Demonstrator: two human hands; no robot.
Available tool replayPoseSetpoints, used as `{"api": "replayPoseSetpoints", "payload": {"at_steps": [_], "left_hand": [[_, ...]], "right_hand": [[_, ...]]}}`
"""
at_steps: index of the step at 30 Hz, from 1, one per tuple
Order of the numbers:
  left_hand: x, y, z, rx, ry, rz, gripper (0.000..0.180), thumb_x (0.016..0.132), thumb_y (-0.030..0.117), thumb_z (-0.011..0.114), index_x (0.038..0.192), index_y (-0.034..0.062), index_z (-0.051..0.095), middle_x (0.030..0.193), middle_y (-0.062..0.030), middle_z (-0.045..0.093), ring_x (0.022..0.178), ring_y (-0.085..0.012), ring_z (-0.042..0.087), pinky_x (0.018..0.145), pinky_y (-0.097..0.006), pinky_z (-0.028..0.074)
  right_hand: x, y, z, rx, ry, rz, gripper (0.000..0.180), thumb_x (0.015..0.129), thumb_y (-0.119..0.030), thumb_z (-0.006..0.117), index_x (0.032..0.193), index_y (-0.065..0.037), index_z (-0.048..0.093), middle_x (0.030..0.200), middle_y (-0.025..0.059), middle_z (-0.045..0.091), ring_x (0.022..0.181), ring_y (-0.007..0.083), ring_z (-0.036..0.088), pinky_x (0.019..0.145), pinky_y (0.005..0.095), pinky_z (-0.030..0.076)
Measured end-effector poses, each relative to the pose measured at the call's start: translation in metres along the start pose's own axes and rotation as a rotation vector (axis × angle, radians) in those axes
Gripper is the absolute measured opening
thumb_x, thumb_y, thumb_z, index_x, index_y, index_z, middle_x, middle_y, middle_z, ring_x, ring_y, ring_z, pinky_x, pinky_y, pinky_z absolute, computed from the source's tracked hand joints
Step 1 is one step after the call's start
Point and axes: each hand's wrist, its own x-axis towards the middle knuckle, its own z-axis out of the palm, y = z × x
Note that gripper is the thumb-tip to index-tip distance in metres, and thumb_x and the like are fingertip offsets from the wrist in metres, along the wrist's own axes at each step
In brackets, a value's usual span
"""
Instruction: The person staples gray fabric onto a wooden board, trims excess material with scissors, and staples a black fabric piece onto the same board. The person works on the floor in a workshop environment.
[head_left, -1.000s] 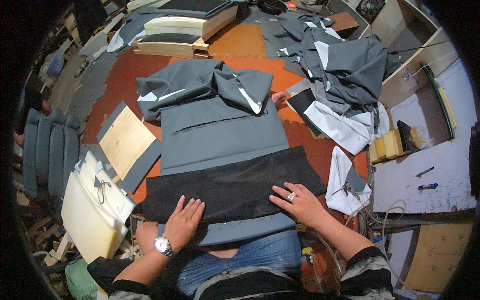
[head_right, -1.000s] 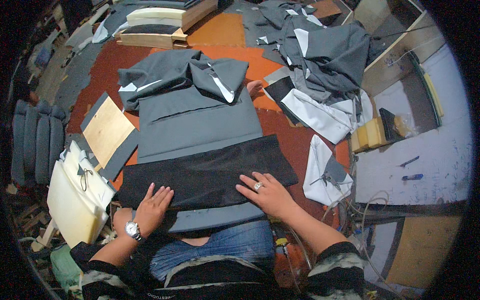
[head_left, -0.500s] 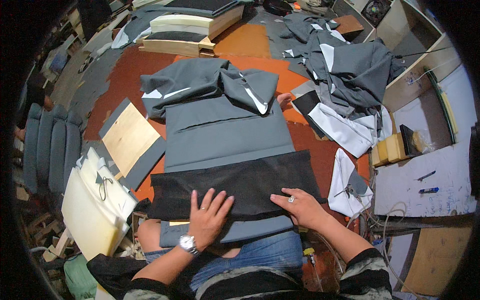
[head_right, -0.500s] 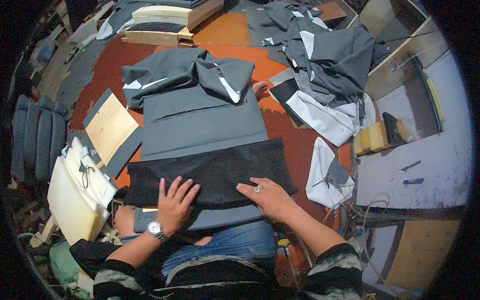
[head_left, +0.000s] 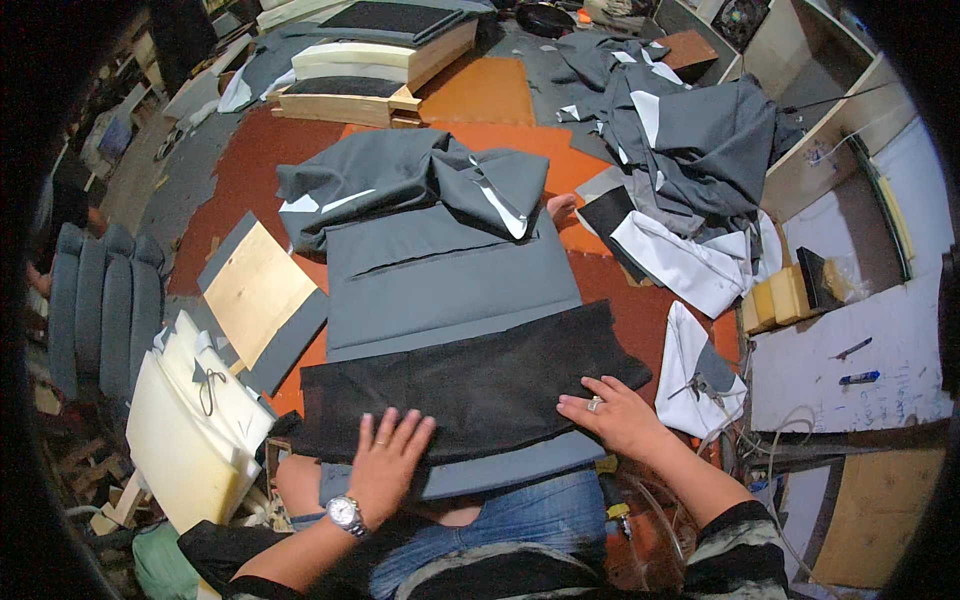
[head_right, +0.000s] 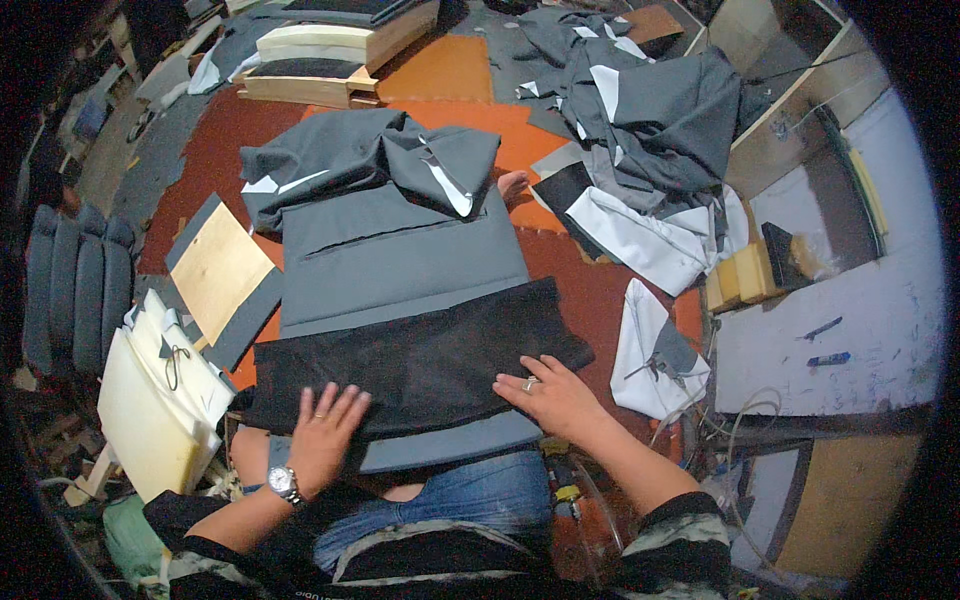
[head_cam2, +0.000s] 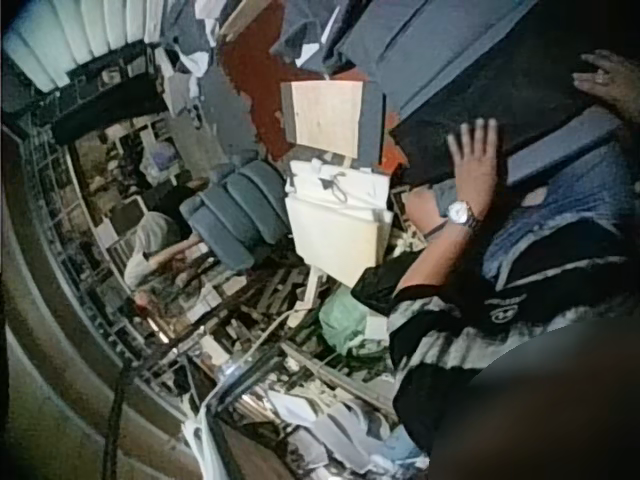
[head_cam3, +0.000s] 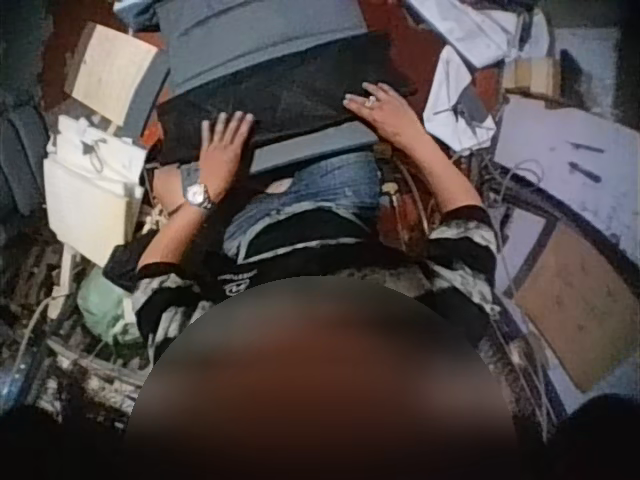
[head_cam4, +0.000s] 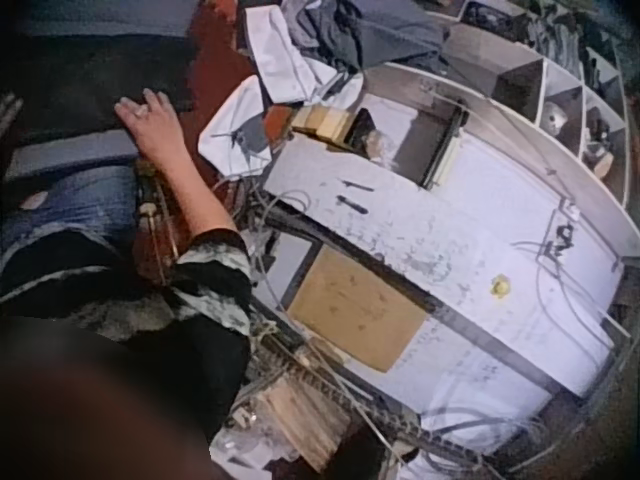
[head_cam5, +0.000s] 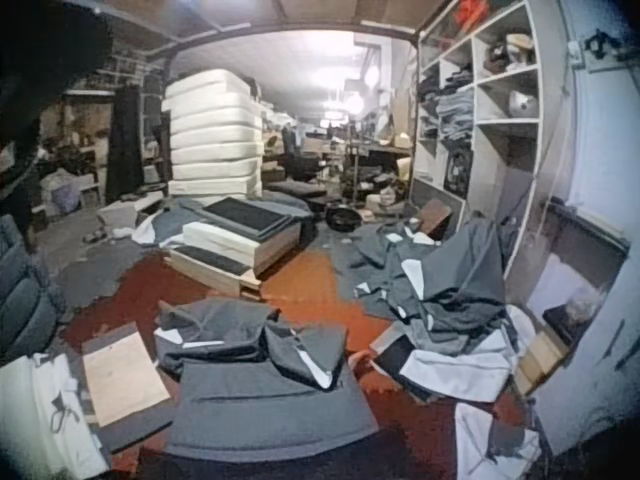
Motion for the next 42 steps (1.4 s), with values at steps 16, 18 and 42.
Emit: {"api": "replayPoseSetpoints", "payload": {"at_steps": [16, 18, 42], "left_hand": [[-0.06, -0.026, 0.007, 0.001, -0.233, -0.042, 0.064, 0.096, 0.005, 0.049, 0.159, 0.0062, 0.041, 0.164, -0.0111, 0.043, 0.154, -0.0297, 0.038, 0.128, -0.055, 0.022], [-0.062, -0.027, 0.006, -0.168, -0.234, -0.092, 0.066, 0.094, 0.002, 0.051, 0.159, 0.0066, 0.041, 0.164, -0.0097, 0.043, 0.154, -0.0284, 0.037, 0.128, -0.055, 0.022], [-0.04, -0.024, -0.015, -0.255, -0.448, -0.184, 0.058, 0.099, 0.032, 0.059, 0.151, 0.0067, 0.051, 0.156, -0.0187, 0.052, 0.145, -0.0384, 0.048, 0.124, -0.061, 0.027]], "right_hand": [[0.0, -0.011, -0.004, -0.029, 0.059, -0.043, 0.053, 0.094, -0.013, 0.06, 0.146, -0.021, 0.058, 0.151, -0.0007, 0.06, 0.137, 0.0363, 0.055, 0.115, 0.0539, 0.043], [-0.001, -0.009, -0.006, 0.013, 0.076, -0.035, 0.054, 0.094, -0.013, 0.06, 0.148, -0.021, 0.056, 0.153, -0.0014, 0.058, 0.139, 0.0359, 0.053, 0.116, 0.0532, 0.042], [-0.023, -0.04, -0.012, -0.041, -0.209, 0.088, 0.059, 0.096, -0.013, 0.055, 0.154, -0.028, 0.054, 0.162, -0.0034, 0.048, 0.15, 0.0426, 0.039, 0.122, 0.0649, 0.029]]}}
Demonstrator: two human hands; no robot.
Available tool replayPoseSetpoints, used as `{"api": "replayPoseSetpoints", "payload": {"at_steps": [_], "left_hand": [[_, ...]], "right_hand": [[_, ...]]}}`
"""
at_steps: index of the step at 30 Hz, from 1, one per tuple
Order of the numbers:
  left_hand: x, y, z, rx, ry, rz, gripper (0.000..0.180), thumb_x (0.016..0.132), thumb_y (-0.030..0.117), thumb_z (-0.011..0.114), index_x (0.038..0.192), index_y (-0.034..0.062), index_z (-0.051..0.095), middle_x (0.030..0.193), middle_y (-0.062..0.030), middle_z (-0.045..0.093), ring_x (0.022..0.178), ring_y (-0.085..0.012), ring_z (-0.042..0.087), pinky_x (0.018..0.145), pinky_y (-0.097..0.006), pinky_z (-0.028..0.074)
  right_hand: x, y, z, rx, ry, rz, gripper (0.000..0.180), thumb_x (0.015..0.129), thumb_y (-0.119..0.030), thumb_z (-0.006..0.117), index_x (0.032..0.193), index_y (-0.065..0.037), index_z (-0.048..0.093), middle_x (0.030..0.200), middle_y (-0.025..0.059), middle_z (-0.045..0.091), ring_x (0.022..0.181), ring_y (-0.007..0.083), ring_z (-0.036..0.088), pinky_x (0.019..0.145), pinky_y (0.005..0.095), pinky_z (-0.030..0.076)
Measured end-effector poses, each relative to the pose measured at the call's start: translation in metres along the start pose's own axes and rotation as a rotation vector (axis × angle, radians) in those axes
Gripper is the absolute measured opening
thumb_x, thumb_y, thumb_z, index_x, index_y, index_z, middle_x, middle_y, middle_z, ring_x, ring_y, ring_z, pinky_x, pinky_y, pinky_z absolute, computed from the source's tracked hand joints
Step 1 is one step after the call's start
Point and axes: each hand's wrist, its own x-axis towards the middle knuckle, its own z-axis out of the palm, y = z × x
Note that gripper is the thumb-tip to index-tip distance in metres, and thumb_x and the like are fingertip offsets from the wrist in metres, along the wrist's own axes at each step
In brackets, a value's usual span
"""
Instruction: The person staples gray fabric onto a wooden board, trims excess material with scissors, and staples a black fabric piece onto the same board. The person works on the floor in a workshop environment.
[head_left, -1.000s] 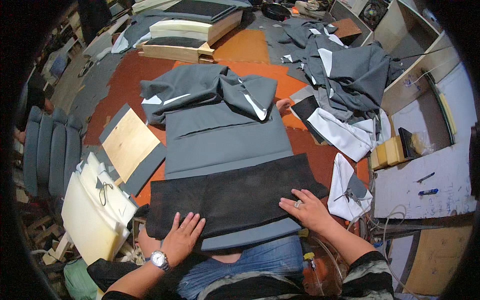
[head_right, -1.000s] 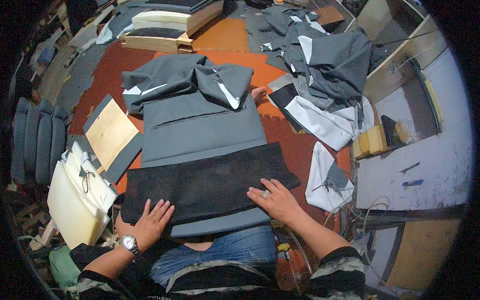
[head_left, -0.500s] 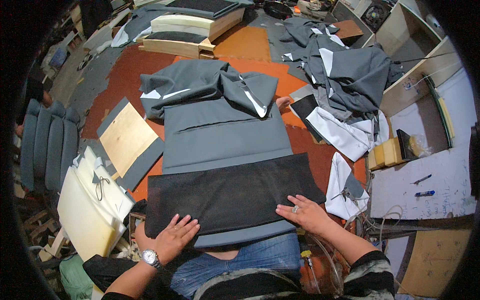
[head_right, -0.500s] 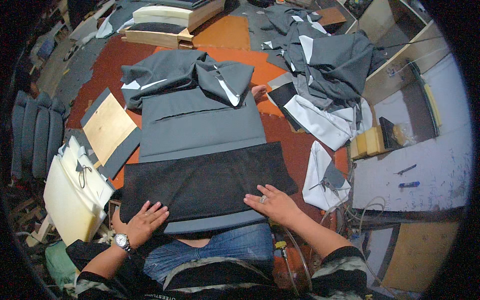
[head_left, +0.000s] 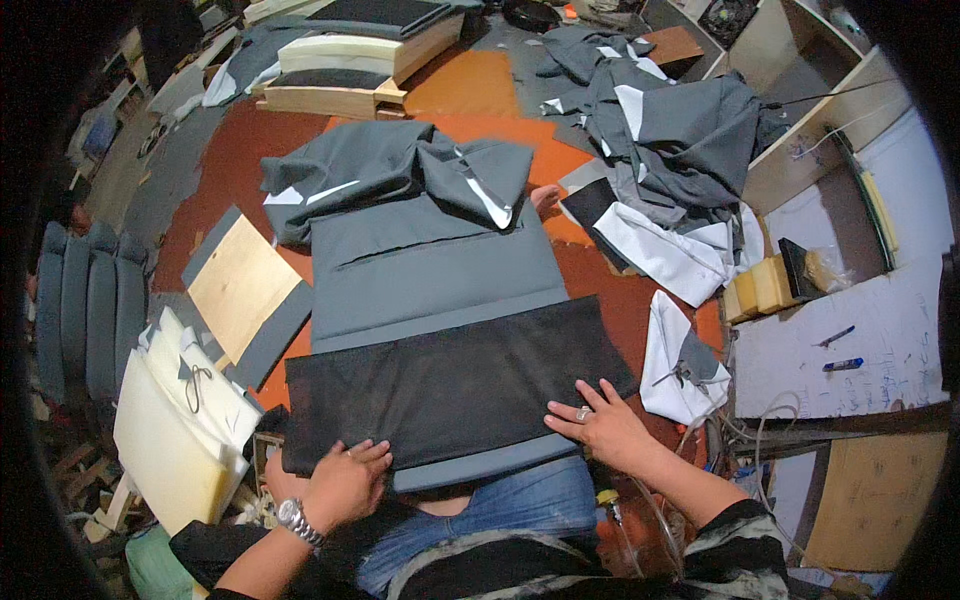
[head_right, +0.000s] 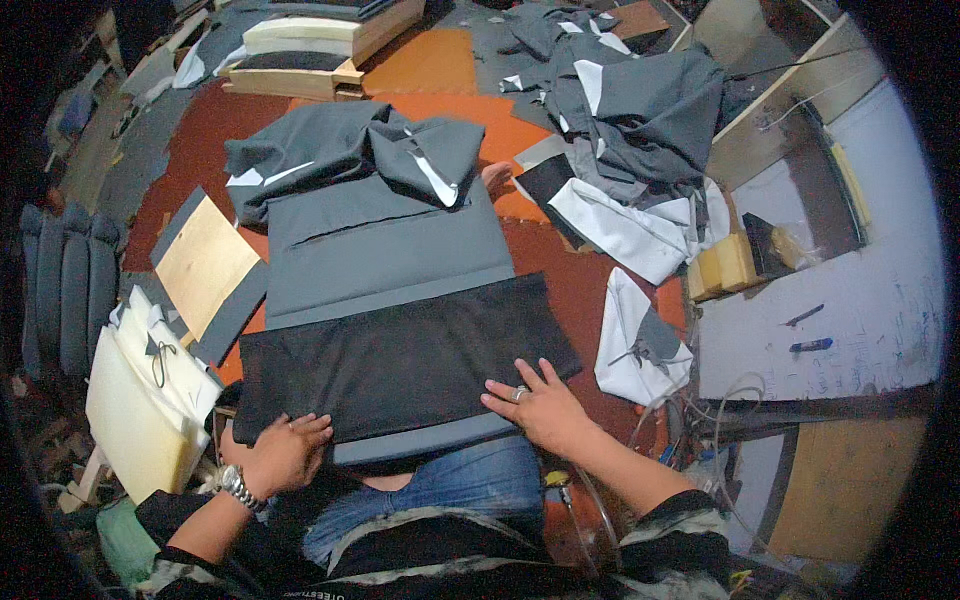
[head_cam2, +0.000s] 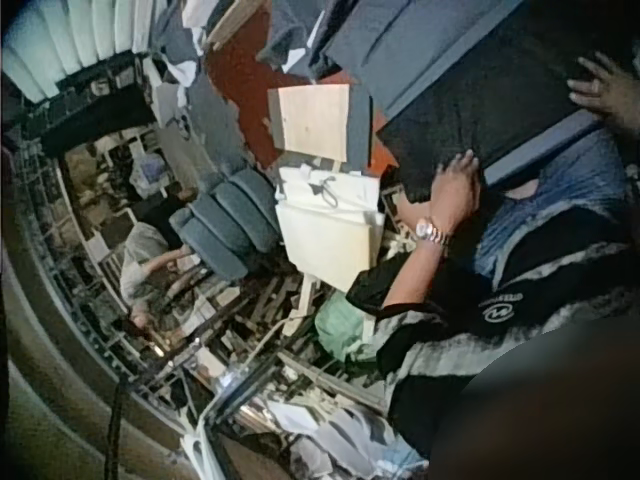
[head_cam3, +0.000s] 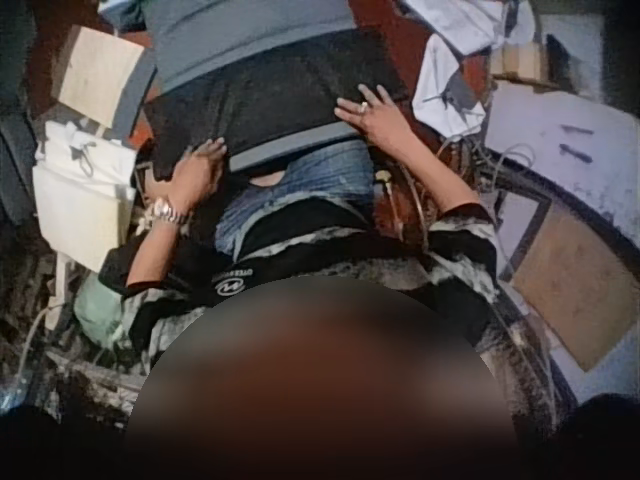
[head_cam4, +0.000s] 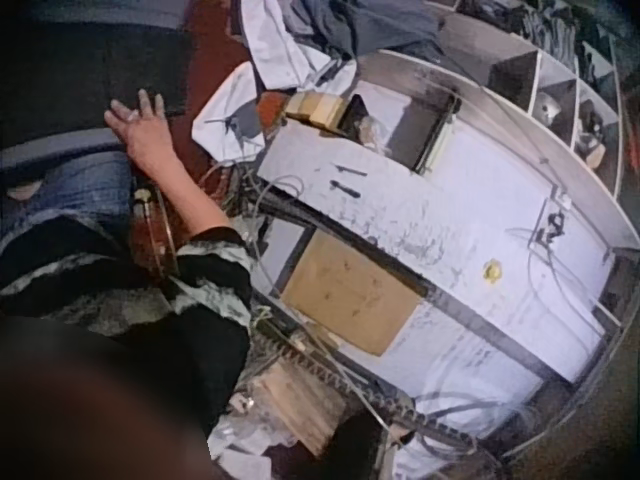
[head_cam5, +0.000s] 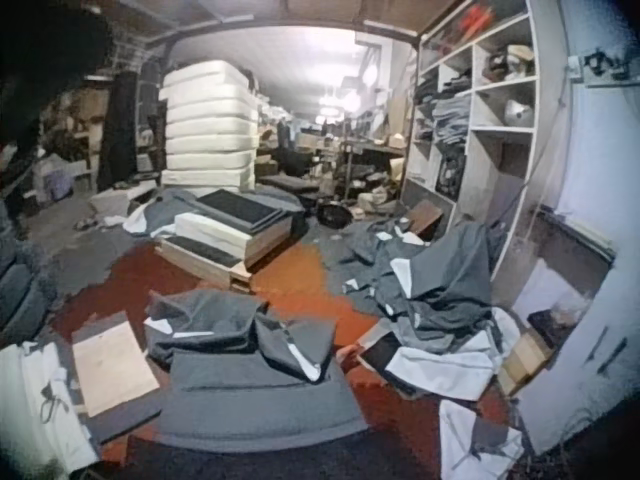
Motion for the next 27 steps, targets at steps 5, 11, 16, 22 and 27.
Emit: {"api": "replayPoseSetpoints", "payload": {"at_steps": [5, 11, 16, 22, 27], "left_hand": [[0.123, 0.068, -0.021, 0.126, 0.49, -0.031, 0.073, 0.101, 0.054, 0.057, 0.157, 0.009, 0.044, 0.167, -0.0198, 0.035, 0.156, -0.0444, 0.027, 0.121, -0.069, 0.023], [0.131, 0.124, 0.05, 0.039, 0.195, 0.035, 0.083, 0.096, 0.078, 0.045, 0.163, 0.0288, 0.04, 0.172, -0.026, 0.018, 0.16, -0.0446, 0.015, 0.121, -0.074, 0.009], [0.105, 0.14, 0.064, -0.001, 0.287, 0.052, 0.086, 0.092, 0.083, 0.047, 0.164, 0.0379, 0.036, 0.171, -0.0307, 0.014, 0.159, -0.0512, 0.01, 0.117, -0.08, 0.006], [0.103, 0.145, 0.063, 0.0, 0.208, 0.02, 0.088, 0.09, 0.085, 0.047, 0.165, 0.0404, 0.032, 0.172, -0.0309, 0.011, 0.159, -0.052, 0.007, 0.113, -0.084, 0.005], [0.097, 0.146, 0.071, 0.006, 0.215, 0.024, 0.089, 0.09, 0.084, 0.048, 0.165, 0.0401, 0.03, 0.172, -0.0308, 0.01, 0.16, -0.0507, 0.005, 0.111, -0.086, 0.005]], "right_hand": [[0.0, -0.009, -0.001, 0.031, 0.021, 0.037, 0.059, 0.095, -0.014, 0.057, 0.153, -0.027, 0.055, 0.163, -0.0023, 0.047, 0.15, 0.0423, 0.039, 0.121, 0.0648, 0.03], [-0.059, -0.025, 0.074, 0.45, 0.89, 0.572, 0.026, 0.082, 0.001, 0.064, 0.106, -0.005, 0.073, 0.11, 0.0191, 0.072, 0.101, 0.0406, 0.067, 0.089, 0.0493, 0.054], [-0.089, -0.061, 0.197, 0.819, -0.003, 1.154, 0.057, 0.097, -0.041, 0.065, 0.133, 0.002, 0.062, 0.103, 0.0244, 0.075, 0.101, 0.0413, 0.07, 0.092, 0.0511, 0.053], [-0.085, -0.036, 0.229, 0.754, -0.079, 1.042, 0.061, 0.092, -0.045, 0.071, 0.135, -0.004, 0.063, 0.127, 0.0284, 0.067, 0.108, 0.0427, 0.067, 0.099, 0.0527, 0.051], [-0.068, -0.003, 0.257, 0.862, -0.094, 0.677, 0.048, 0.09, -0.046, 0.068, 0.106, -0.001, 0.074, 0.1, 0.0274, 0.073, 0.09, 0.0408, 0.072, 0.08, 0.0499, 0.058]]}}
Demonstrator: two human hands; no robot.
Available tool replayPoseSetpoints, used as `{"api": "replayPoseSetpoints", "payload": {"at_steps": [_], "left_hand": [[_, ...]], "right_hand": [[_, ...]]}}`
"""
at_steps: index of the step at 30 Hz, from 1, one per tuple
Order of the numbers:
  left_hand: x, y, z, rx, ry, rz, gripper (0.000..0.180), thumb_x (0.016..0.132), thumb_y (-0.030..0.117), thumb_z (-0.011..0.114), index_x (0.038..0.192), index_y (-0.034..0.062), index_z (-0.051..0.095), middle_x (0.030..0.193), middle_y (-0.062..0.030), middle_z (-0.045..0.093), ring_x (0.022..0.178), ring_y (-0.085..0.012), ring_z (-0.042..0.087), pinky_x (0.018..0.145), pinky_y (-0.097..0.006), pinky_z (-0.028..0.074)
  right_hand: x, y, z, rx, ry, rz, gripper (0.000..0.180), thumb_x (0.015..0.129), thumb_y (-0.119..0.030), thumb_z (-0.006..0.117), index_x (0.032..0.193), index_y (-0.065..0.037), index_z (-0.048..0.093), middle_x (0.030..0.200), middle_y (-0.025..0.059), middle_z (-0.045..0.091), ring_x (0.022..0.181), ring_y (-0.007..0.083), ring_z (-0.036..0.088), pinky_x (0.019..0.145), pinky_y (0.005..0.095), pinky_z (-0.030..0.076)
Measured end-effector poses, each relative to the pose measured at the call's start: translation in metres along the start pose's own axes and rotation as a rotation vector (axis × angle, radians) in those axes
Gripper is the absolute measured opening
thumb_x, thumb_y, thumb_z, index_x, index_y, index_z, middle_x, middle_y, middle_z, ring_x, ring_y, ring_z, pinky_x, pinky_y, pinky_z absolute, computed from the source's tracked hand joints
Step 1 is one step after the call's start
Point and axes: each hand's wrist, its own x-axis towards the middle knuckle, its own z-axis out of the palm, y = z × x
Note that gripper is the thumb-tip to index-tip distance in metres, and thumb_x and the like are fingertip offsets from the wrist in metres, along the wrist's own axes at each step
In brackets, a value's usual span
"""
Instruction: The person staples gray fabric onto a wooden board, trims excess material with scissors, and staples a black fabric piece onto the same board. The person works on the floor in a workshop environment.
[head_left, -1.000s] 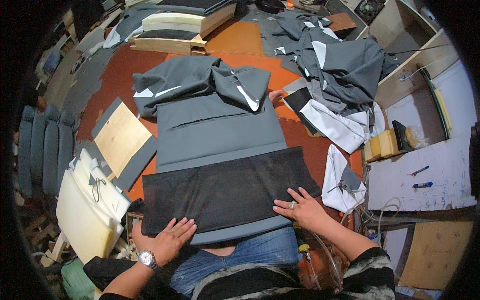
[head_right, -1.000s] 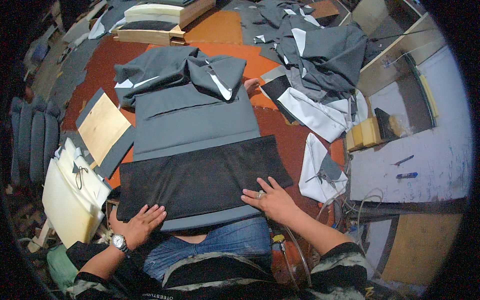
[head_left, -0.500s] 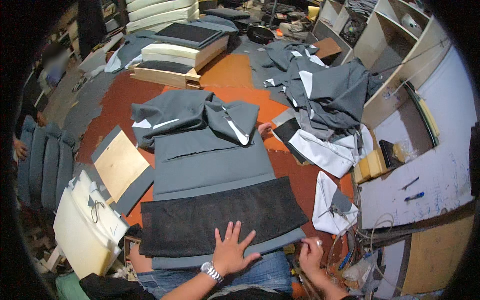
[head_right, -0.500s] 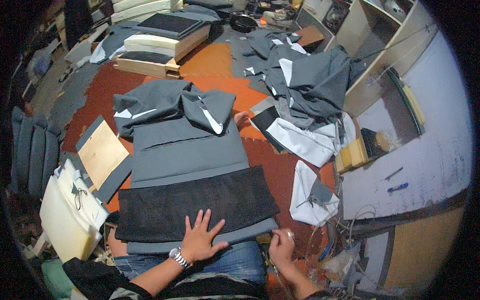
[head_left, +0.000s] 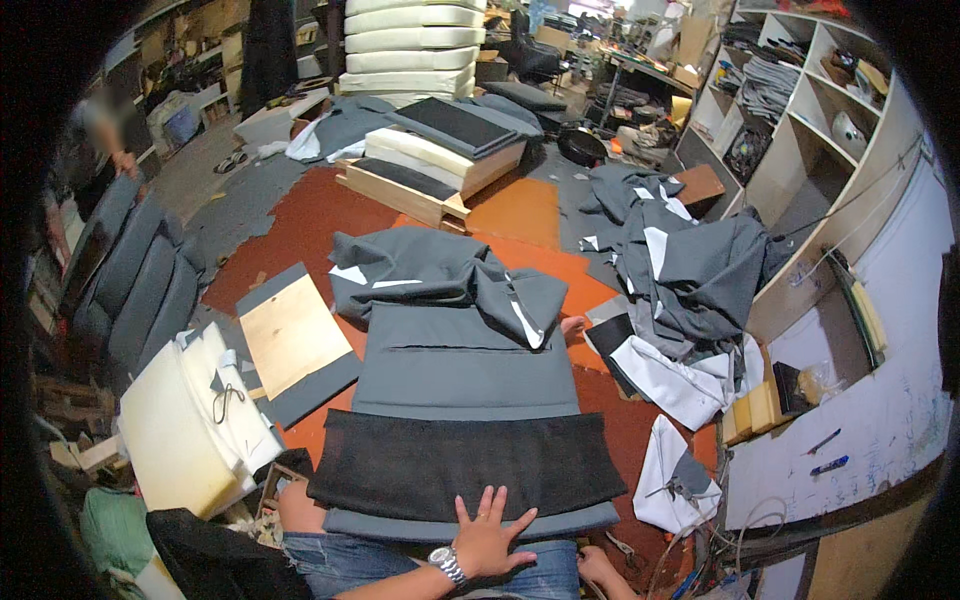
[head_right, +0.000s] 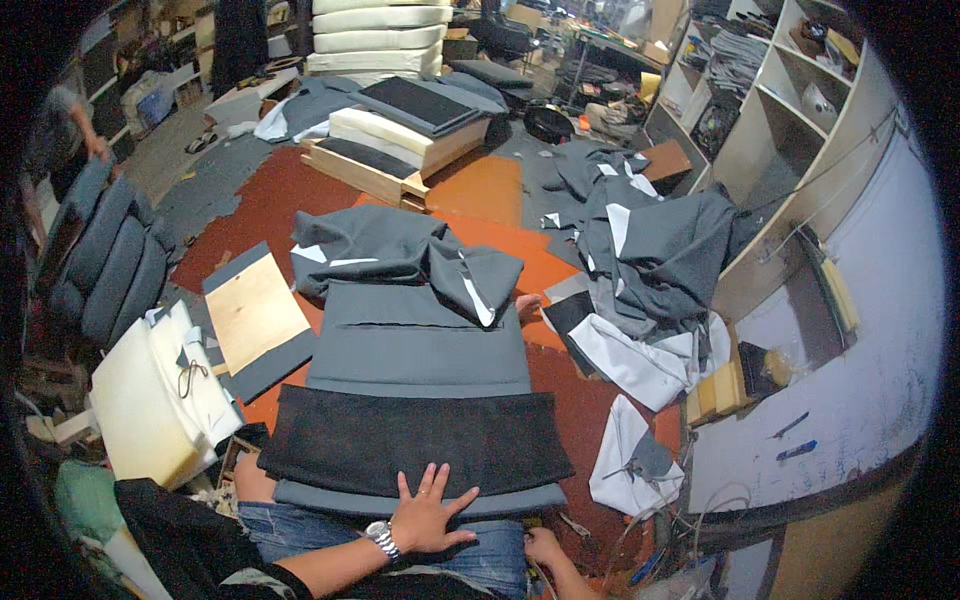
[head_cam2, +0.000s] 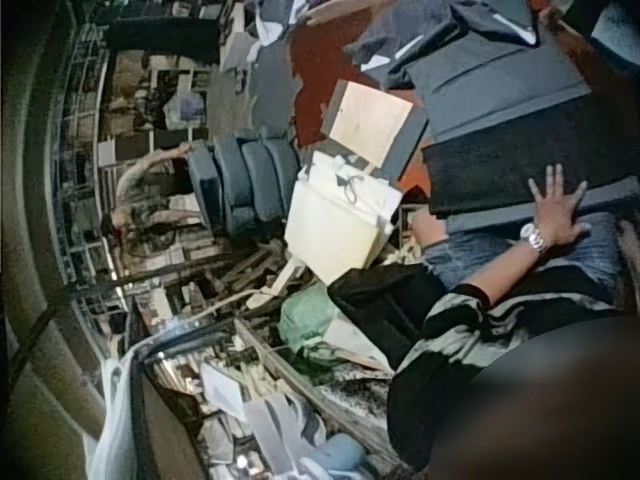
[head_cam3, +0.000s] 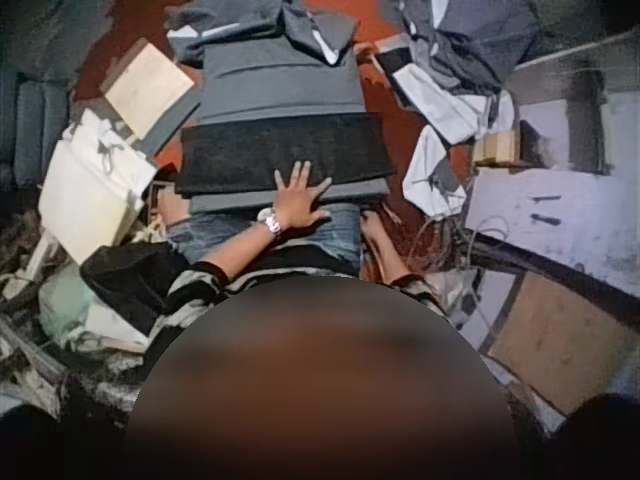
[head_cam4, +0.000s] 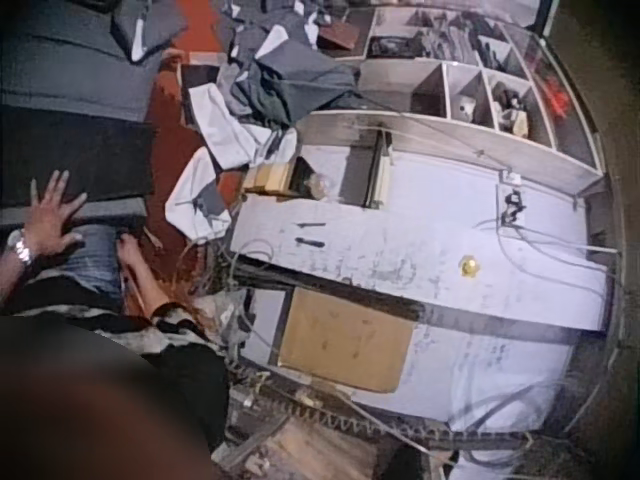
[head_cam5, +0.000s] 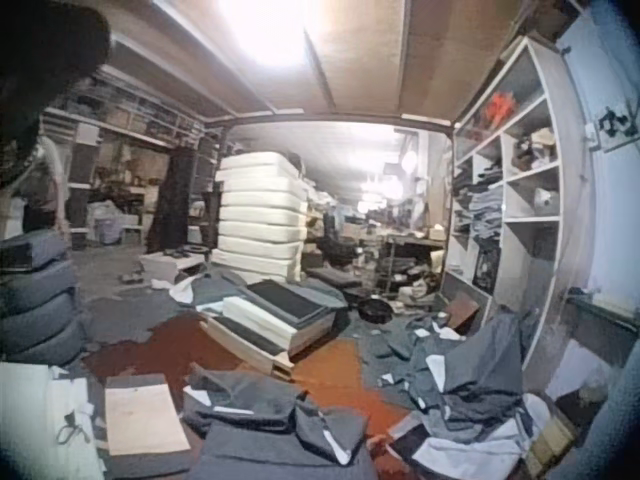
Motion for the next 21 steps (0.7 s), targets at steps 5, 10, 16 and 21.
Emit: {"api": "replayPoseSetpoints", "payload": {"at_steps": [5, 10, 16, 21], "left_hand": [[0.005, -0.003, 0.002, -0.006, -0.064, -0.001, 0.091, 0.09, 0.085, 0.048, 0.166, 0.0405, 0.027, 0.173, -0.0304, 0.007, 0.16, -0.0504, 0.002, 0.111, -0.086, 0.004], [0.001, 0.0, -0.008, 0.043, -0.091, 0.012, 0.094, 0.088, 0.086, 0.048, 0.167, 0.0429, 0.021, 0.173, -0.029, 0.005, 0.16, -0.0514, 0.003, 0.109, -0.087, 0.006], [-0.006, 0.007, -0.023, -0.047, -0.058, -0.01, 0.106, 0.079, 0.068, 0.077, 0.167, 0.0379, 0.026, 0.174, -0.0269, 0.004, 0.16, -0.0492, 0.003, 0.113, -0.085, 0.01], [-0.005, 0.004, -0.016, 0.044, -0.064, -0.002, 0.095, 0.088, 0.07, 0.067, 0.166, 0.0328, 0.028, 0.172, -0.0266, 0.014, 0.158, -0.0471, 0.013, 0.115, -0.08, 0.017]], "right_hand": [[0.019, -0.019, 0.004, -0.087, -0.523, 0.15, 0.048, 0.094, -0.046, 0.065, 0.107, -0.001, 0.071, 0.095, 0.0243, 0.072, 0.09, 0.0356, 0.072, 0.074, 0.0463, 0.058], [0.018, -0.244, 0.001, 0.233, -0.166, -0.409, 0.048, 0.093, -0.042, 0.067, 0.116, 0.001, 0.066, 0.103, 0.0213, 0.07, 0.095, 0.0338, 0.07, 0.08, 0.0447, 0.056], [0.008, -0.393, -0.03, 0.351, -0.049, -0.602, 0.052, 0.093, -0.037, 0.069, 0.126, 0.002, 0.061, 0.112, 0.0178, 0.068, 0.102, 0.0316, 0.068, 0.086, 0.0427, 0.054], [0.025, -0.302, 0.035, 0.371, -0.077, -0.515, 0.057, 0.092, -0.034, 0.07, 0.134, 0.003, 0.057, 0.12, 0.0148, 0.066, 0.108, 0.0298, 0.066, 0.092, 0.041, 0.052]]}}
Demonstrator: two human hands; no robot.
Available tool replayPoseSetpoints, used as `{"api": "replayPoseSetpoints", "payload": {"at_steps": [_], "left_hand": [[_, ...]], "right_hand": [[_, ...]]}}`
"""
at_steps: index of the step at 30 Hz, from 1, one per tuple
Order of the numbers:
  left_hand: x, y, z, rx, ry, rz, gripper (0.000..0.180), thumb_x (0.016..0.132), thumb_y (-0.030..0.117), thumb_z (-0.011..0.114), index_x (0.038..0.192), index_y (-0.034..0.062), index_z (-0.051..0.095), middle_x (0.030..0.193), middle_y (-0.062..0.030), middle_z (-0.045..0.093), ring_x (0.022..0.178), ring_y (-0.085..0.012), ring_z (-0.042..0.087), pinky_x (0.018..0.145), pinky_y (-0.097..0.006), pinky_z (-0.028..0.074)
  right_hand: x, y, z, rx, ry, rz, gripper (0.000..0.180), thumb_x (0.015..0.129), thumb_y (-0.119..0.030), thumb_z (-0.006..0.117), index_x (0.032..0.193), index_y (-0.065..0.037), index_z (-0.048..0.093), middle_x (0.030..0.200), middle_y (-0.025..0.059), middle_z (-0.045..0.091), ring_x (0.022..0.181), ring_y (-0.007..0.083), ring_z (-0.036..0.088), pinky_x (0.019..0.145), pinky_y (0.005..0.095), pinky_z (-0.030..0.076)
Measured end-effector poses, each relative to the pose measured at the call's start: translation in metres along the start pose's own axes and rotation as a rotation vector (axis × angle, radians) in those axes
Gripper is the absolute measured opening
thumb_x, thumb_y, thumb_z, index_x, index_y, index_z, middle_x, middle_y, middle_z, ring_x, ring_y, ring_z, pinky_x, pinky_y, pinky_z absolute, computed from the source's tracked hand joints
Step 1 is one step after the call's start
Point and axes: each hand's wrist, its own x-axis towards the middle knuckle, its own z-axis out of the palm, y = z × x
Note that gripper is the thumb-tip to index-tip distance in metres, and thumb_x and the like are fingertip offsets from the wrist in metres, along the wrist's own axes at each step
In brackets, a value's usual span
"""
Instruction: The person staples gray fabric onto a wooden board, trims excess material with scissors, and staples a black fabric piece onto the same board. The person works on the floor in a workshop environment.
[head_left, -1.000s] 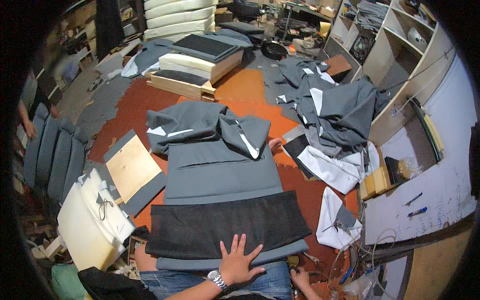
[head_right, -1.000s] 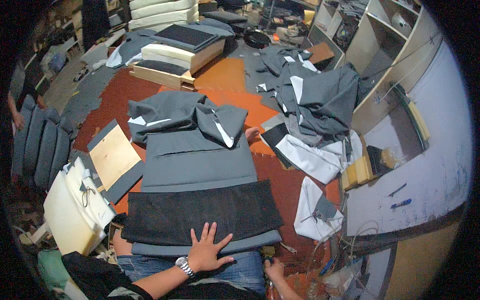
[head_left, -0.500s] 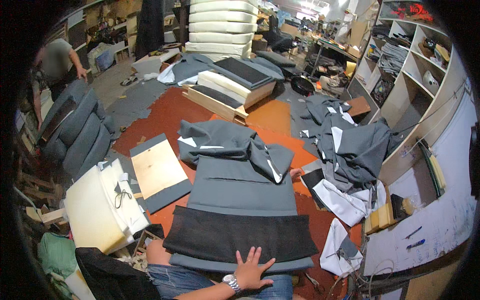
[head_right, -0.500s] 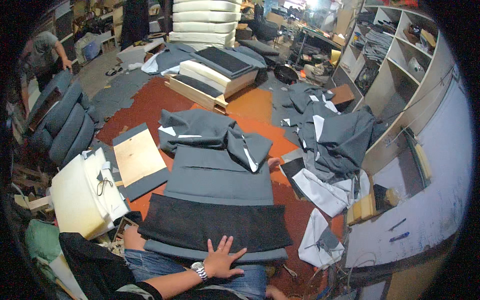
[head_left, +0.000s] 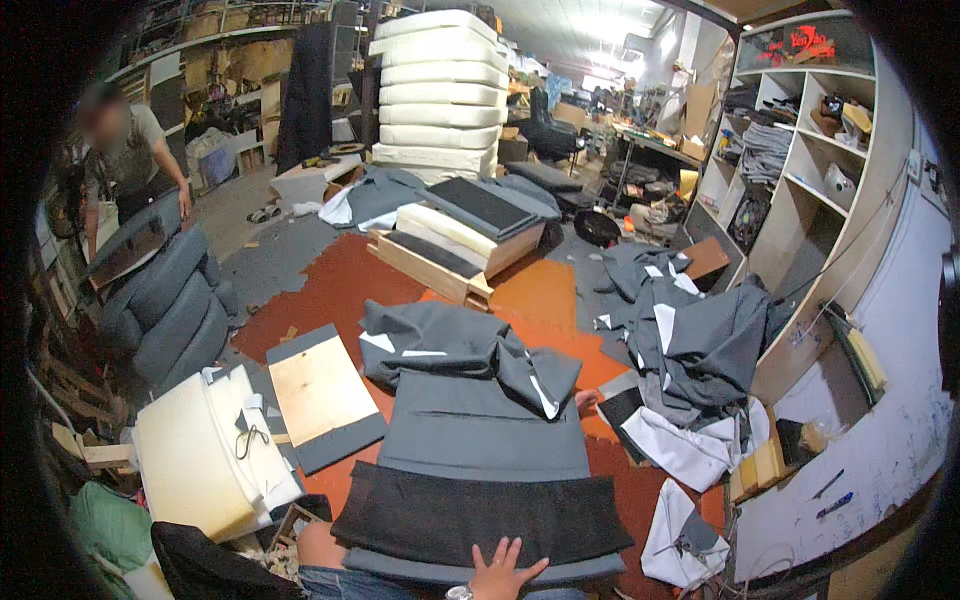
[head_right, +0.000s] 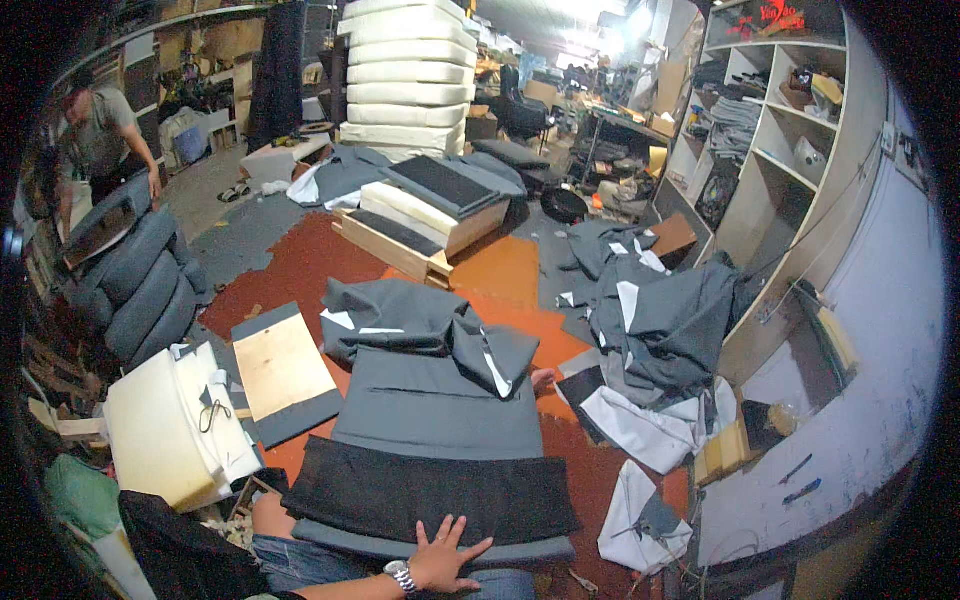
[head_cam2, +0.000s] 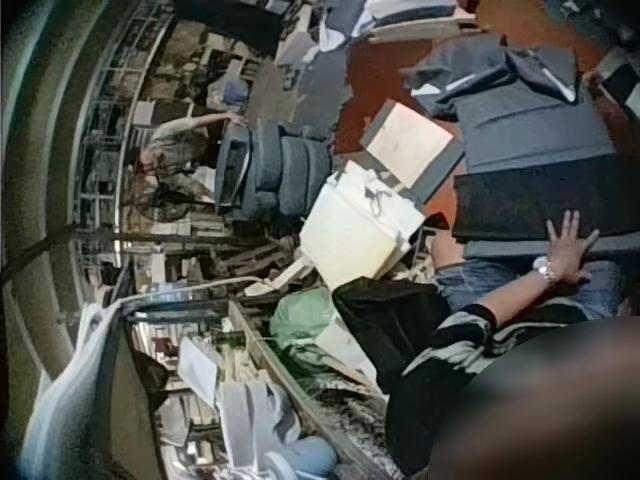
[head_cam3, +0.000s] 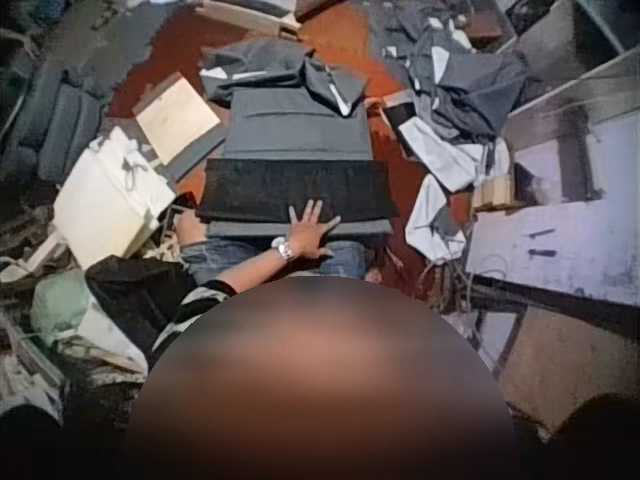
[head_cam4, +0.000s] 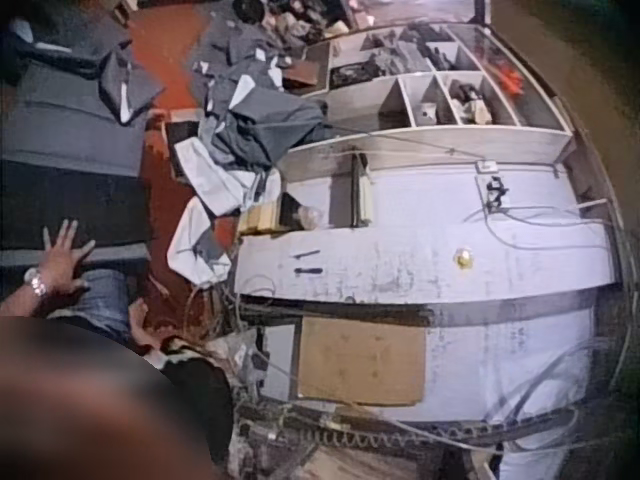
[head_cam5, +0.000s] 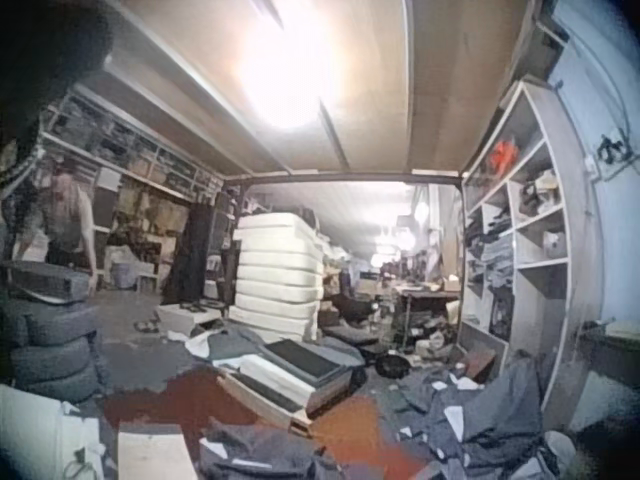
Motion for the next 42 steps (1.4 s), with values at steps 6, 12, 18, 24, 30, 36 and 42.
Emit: {"api": "replayPoseSetpoints", "payload": {"at_steps": [6, 12, 18, 24, 30, 36, 42], "left_hand": [[0.01, -0.005, 0.008, -0.003, -0.09, 0.019, 0.099, 0.086, 0.076, 0.066, 0.167, 0.0466, 0.017, 0.173, -0.0299, 0.001, 0.159, -0.0522, 0.001, 0.108, -0.088, 0.007], [0.007, -0.003, 0.004, -0.016, -0.053, 0.027, 0.099, 0.083, 0.074, 0.069, 0.165, 0.0495, 0.02, 0.173, -0.0301, 0.003, 0.159, -0.0527, 0.002, 0.108, -0.088, 0.008], [0.001, -0.002, 0.004, -0.064, 0.019, 0.024, 0.098, 0.079, 0.065, 0.08, 0.163, 0.046, 0.033, 0.173, -0.0299, 0.008, 0.16, -0.051, 0.004, 0.111, -0.086, 0.007], [-0.001, 0.0, 0.007, -0.08, 0.039, 0.006, 0.098, 0.079, 0.06, 0.082, 0.162, 0.046, 0.033, 0.172, -0.0281, 0.01, 0.16, -0.0492, 0.005, 0.113, -0.085, 0.007], [-0.002, -0.002, 0.004, -0.127, 0.078, -0.003, 0.089, 0.078, 0.057, 0.084, 0.157, 0.0451, 0.044, 0.172, -0.027, 0.013, 0.16, -0.0474, 0.006, 0.113, -0.084, 0.009], [-0.001, -0.003, 0.008, -0.113, 0.063, -0.009, 0.084, 0.078, 0.056, 0.084, 0.154, 0.045, 0.049, 0.173, -0.0266, 0.012, 0.161, -0.0458, 0.004, 0.113, -0.084, 0.008], [-0.014, -0.045, -0.01, -0.386, 0.032, 0.155, 0.086, 0.078, 0.059, 0.082, 0.154, 0.034, 0.05, 0.171, -0.0233, 0.024, 0.158, -0.047, 0.018, 0.12, -0.071, 0.02]], "right_hand": [[-0.158, 0.291, -0.06, 0.047, 0.097, 0.457, 0.065, 0.092, -0.029, 0.072, 0.144, 0.005, 0.052, 0.129, 0.0113, 0.064, 0.114, 0.0276, 0.063, 0.099, 0.0391, 0.05], [-0.233, 0.274, -0.112, 0.085, 0.447, 0.362, 0.051, 0.096, -0.015, 0.06, 0.144, 0.001, 0.057, 0.131, 0.0277, 0.065, 0.13, 0.0374, 0.058, 0.107, 0.0457, 0.048], [-0.274, 0.031, -0.239, 0.172, 0.66, 0.307, 0.045, 0.097, -0.03, 0.074, 0.129, -0.001, 0.062, 0.111, 0.007, 0.071, 0.093, 0.0181, 0.068, 0.082, 0.036, 0.057], [-0.19, -0.124, -0.266, -0.183, 0.171, 0.141, 0.054, 0.094, -0.024, 0.077, 0.139, 0.001, 0.06, 0.129, 0.0123, 0.07, 0.116, 0.0239, 0.065, 0.106, 0.0381, 0.049], [-0.077, -0.134, -0.231, -0.393, -0.247, 0.373, 0.05, 0.094, -0.038, 0.074, 0.127, 0.0, 0.07, 0.111, 0.0184, 0.077, 0.101, 0.0285, 0.073, 0.094, 0.0408, 0.054], [-0.05, -0.132, -0.221, -0.454, -0.385, 0.511, 0.049, 0.093, -0.038, 0.074, 0.124, 0.0, 0.072, 0.109, 0.0196, 0.077, 0.101, 0.0291, 0.073, 0.095, 0.0408, 0.054], [-0.051, -0.135, -0.213, -0.511, -0.389, 0.553, 0.047, 0.093, -0.037, 0.072, 0.123, -0.002, 0.073, 0.109, 0.0202, 0.077, 0.102, 0.0332, 0.073, 0.095, 0.0418, 0.054]]}}
